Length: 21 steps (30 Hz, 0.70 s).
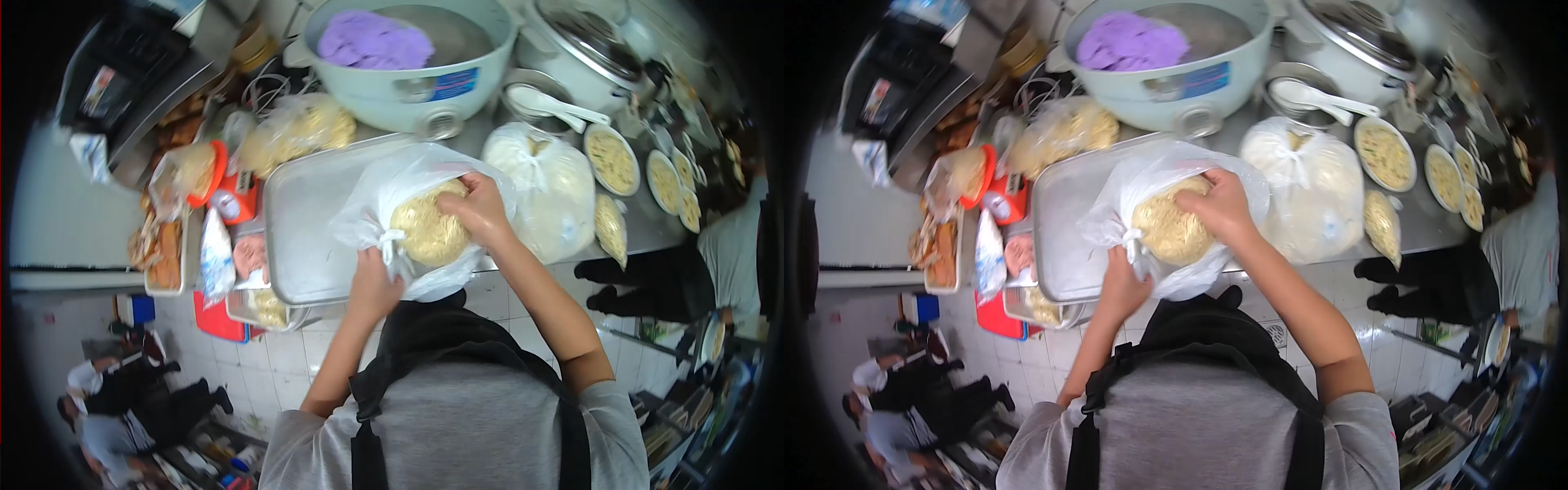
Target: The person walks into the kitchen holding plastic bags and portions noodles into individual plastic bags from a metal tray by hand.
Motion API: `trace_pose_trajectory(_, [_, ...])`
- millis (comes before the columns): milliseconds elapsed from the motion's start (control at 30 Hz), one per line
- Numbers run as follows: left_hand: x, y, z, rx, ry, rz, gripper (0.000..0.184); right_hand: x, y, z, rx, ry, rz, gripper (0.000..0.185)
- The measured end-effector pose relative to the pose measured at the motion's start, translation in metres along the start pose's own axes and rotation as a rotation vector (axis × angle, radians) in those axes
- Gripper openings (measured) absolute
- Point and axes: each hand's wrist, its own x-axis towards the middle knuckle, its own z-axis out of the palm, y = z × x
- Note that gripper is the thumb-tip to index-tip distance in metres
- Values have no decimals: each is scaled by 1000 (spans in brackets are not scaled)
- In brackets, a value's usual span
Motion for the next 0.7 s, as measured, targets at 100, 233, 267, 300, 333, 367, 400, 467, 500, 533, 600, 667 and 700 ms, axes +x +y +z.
trace_pose_trajectory(100, [-10,-11,-17,-56,307,46,90,17,18,29,197,-44,292,27])
trace_pose_trajectory(233, [26,-40,-46,-306,510,-43,84,24,33,65,524,-300,637,23])
trace_pose_trajectory(267, [36,-61,-50,-334,549,-14,81,31,47,69,553,-376,659,25])
trace_pose_trajectory(300, [44,-85,-54,-328,522,-35,76,28,46,81,576,-408,654,25])
trace_pose_trajectory(333, [52,-114,-58,-323,489,-53,73,25,46,91,603,-435,646,26])
trace_pose_trajectory(367, [56,-135,-69,-319,450,-67,70,24,57,96,733,-469,640,29])
trace_pose_trajectory(400, [62,-144,-88,-271,467,-58,69,23,70,97,862,-500,626,33])
trace_pose_trajectory(467, [72,-162,-130,-177,504,-44,66,12,73,106,983,-511,493,39])
trace_pose_trajectory(500, [78,-170,-150,-70,476,-75,66,-5,49,118,973,-491,382,42])
trace_pose_trajectory(533, [84,-181,-167,38,446,-106,65,-15,38,128,962,-470,273,45])
trace_pose_trajectory(600, [98,-220,-192,83,456,-82,59,-14,59,127,1159,-473,205,52])
trace_pose_trajectory(667, [113,-271,-211,89,496,-32,54,-3,73,116,1198,-301,201,55])
trace_pose_trajectory(700, [113,-279,-230,70,524,-126,51,4,82,109,1213,-233,189,56])
